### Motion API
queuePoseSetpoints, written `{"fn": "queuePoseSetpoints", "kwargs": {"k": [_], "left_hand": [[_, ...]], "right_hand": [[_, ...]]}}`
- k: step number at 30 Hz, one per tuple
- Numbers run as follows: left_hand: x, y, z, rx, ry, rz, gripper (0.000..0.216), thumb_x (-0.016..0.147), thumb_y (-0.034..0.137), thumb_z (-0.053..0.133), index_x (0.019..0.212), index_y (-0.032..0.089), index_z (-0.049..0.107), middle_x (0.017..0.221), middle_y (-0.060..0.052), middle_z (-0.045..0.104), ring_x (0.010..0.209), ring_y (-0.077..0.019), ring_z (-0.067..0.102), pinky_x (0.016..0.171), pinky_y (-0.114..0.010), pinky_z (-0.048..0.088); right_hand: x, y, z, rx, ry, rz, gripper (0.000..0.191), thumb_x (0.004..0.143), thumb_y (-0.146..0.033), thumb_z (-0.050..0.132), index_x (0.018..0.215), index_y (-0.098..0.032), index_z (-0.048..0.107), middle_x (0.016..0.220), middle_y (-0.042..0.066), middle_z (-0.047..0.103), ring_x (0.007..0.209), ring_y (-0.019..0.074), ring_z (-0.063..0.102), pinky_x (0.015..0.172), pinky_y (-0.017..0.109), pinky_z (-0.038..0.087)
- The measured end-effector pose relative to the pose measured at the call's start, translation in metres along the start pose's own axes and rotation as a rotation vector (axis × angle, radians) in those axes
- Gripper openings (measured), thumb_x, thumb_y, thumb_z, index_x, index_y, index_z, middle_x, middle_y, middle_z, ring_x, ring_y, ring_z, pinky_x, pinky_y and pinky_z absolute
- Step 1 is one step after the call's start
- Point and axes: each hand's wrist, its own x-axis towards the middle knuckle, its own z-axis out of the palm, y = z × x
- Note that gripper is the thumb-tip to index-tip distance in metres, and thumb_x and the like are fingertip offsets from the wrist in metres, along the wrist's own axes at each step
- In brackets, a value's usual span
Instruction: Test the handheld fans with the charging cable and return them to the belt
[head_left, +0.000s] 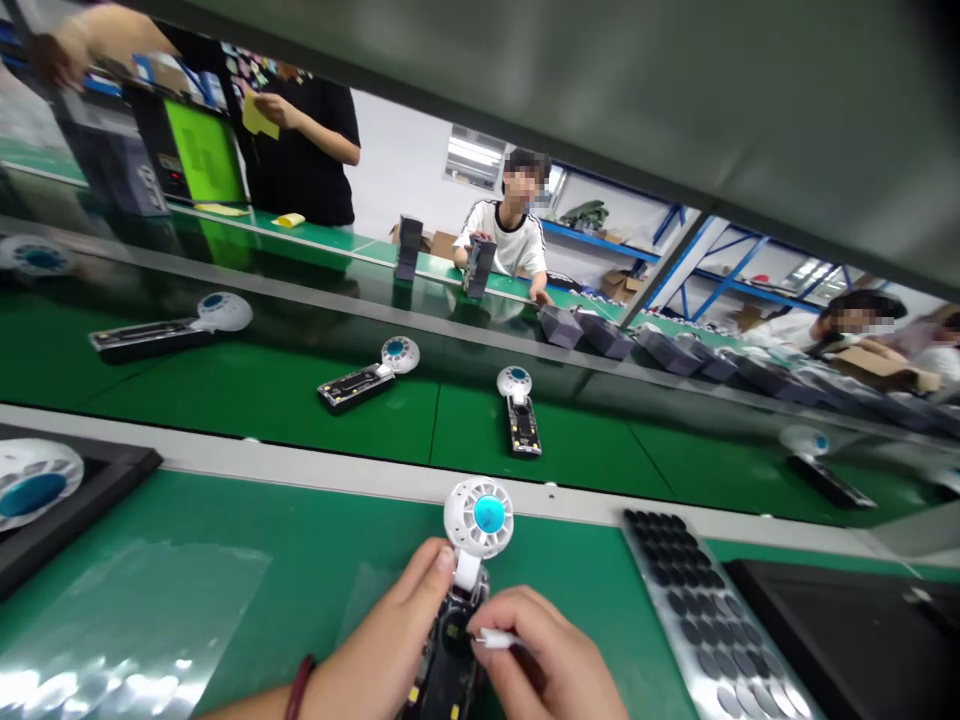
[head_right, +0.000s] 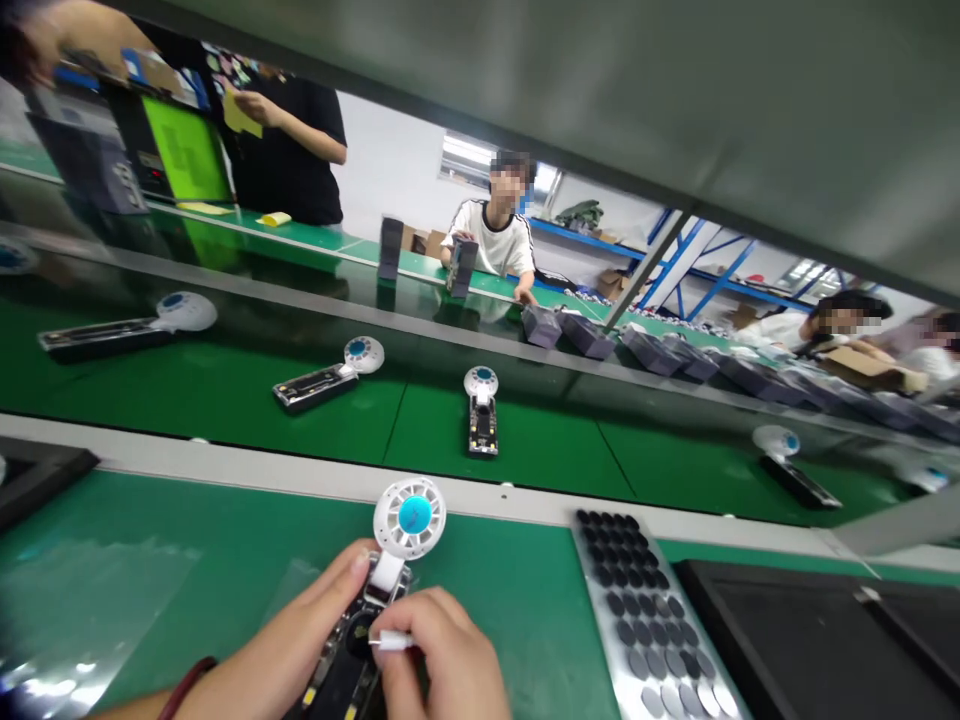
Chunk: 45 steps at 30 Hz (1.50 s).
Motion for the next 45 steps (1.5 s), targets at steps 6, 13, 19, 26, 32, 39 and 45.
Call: {"fn": "queuePoseSetpoints", "kwargs": {"k": [6, 13, 19, 26, 32, 39, 45], "left_hand": [[-0.002, 0.0, 0.0, 0.07, -0.013, 0.038, 0.025, 0.085, 0.042, 0.033, 0.091, 0.023, 0.048, 0.084, 0.003, 0.051, 0.086, -0.0148, 0.043, 0.084, -0.028, 0.032], [-0.002, 0.003, 0.002, 0.083, -0.01, 0.036, 0.024, 0.086, 0.039, 0.032, 0.095, 0.024, 0.047, 0.087, 0.003, 0.054, 0.089, -0.0143, 0.044, 0.084, -0.026, 0.032], [-0.002, 0.002, 0.001, 0.086, -0.023, 0.041, 0.026, 0.086, 0.04, 0.031, 0.096, 0.022, 0.048, 0.092, 0.002, 0.055, 0.087, -0.015, 0.044, 0.083, -0.027, 0.033], [-0.003, 0.001, 0.001, 0.085, -0.017, 0.034, 0.026, 0.086, 0.04, 0.032, 0.099, 0.023, 0.047, 0.093, 0.002, 0.055, 0.089, -0.015, 0.043, 0.085, -0.027, 0.031], [-0.004, 0.002, 0.002, 0.053, 0.003, 0.022, 0.025, 0.085, 0.041, 0.033, 0.095, 0.023, 0.048, 0.09, 0.002, 0.054, 0.088, -0.0147, 0.044, 0.086, -0.026, 0.03], [-0.004, 0.006, 0.003, 0.019, 0.001, 0.024, 0.026, 0.085, 0.04, 0.034, 0.092, 0.021, 0.05, 0.09, 0.001, 0.052, 0.091, -0.0158, 0.042, 0.085, -0.028, 0.031], [-0.006, 0.007, 0.001, -0.119, -0.046, -0.024, 0.02, 0.082, 0.037, 0.041, 0.09, 0.021, 0.049, 0.086, 0.001, 0.053, 0.084, -0.0146, 0.048, 0.081, -0.028, 0.034]], "right_hand": [[0.001, -0.008, 0.0, -0.149, -0.092, -0.016, 0.019, 0.075, -0.005, 0.041, 0.079, -0.02, 0.051, 0.077, 0.001, 0.056, 0.074, 0.0126, 0.054, 0.064, 0.018, 0.042], [0.0, -0.01, 0.004, -0.187, -0.069, -0.025, 0.019, 0.08, -0.007, 0.038, 0.083, -0.021, 0.05, 0.082, 0.003, 0.055, 0.078, 0.0152, 0.053, 0.067, 0.023, 0.044], [0.0, -0.01, 0.007, -0.221, -0.032, -0.055, 0.017, 0.079, -0.007, 0.04, 0.081, -0.021, 0.05, 0.081, 0.001, 0.056, 0.075, 0.0149, 0.053, 0.064, 0.023, 0.044], [-0.003, -0.01, 0.015, -0.254, 0.092, -0.089, 0.019, 0.077, -0.006, 0.038, 0.078, -0.021, 0.05, 0.077, 0.003, 0.056, 0.07, 0.0162, 0.051, 0.059, 0.026, 0.044], [-0.005, -0.009, 0.019, -0.224, 0.162, -0.139, 0.022, 0.076, -0.004, 0.038, 0.081, -0.02, 0.052, 0.078, 0.003, 0.056, 0.07, 0.0157, 0.05, 0.059, 0.025, 0.043], [-0.005, -0.012, 0.023, -0.312, 0.229, -0.185, 0.016, 0.076, -0.007, 0.04, 0.076, -0.021, 0.048, 0.063, 0.0, 0.051, 0.058, 0.0148, 0.046, 0.049, 0.025, 0.039], [-0.002, -0.003, 0.02, -0.145, 0.36, -0.011, 0.01, 0.074, -0.015, 0.051, 0.08, -0.023, 0.05, 0.077, 0.001, 0.052, 0.063, 0.0139, 0.051, 0.055, 0.022, 0.044]]}}
